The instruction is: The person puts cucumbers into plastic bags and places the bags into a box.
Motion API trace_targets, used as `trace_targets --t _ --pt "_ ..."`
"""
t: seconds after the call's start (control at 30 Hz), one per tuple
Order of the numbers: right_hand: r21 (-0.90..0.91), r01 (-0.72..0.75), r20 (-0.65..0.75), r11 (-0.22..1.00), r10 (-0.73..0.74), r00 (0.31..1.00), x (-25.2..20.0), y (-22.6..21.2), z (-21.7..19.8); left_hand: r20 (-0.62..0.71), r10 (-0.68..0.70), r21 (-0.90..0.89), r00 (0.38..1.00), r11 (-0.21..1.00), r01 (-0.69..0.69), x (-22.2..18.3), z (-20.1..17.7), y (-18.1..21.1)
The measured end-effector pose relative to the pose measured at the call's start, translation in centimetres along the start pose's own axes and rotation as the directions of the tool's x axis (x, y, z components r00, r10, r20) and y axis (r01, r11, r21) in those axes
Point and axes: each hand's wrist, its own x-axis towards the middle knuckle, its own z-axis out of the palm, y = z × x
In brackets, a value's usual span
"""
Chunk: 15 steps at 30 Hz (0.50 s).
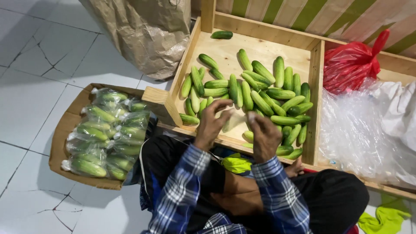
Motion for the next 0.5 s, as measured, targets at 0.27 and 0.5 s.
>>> trace_targets --t 0.27,0.5 --pt "-0.026 0.017 0.013 1.000 -0.017 1.000 -9.5 9.6 -2.2 -0.117 -0.701 -0.325 0.704 0.697 0.639 -13.0 3.8 -8.3" --pt "0.197 0.087 0.047 0.977 -0.098 0.994 -15.8 15.5 -4.8 0.485 -0.666 -0.646 0.566 0.164 0.746 -15.2 7.3 -15.1"
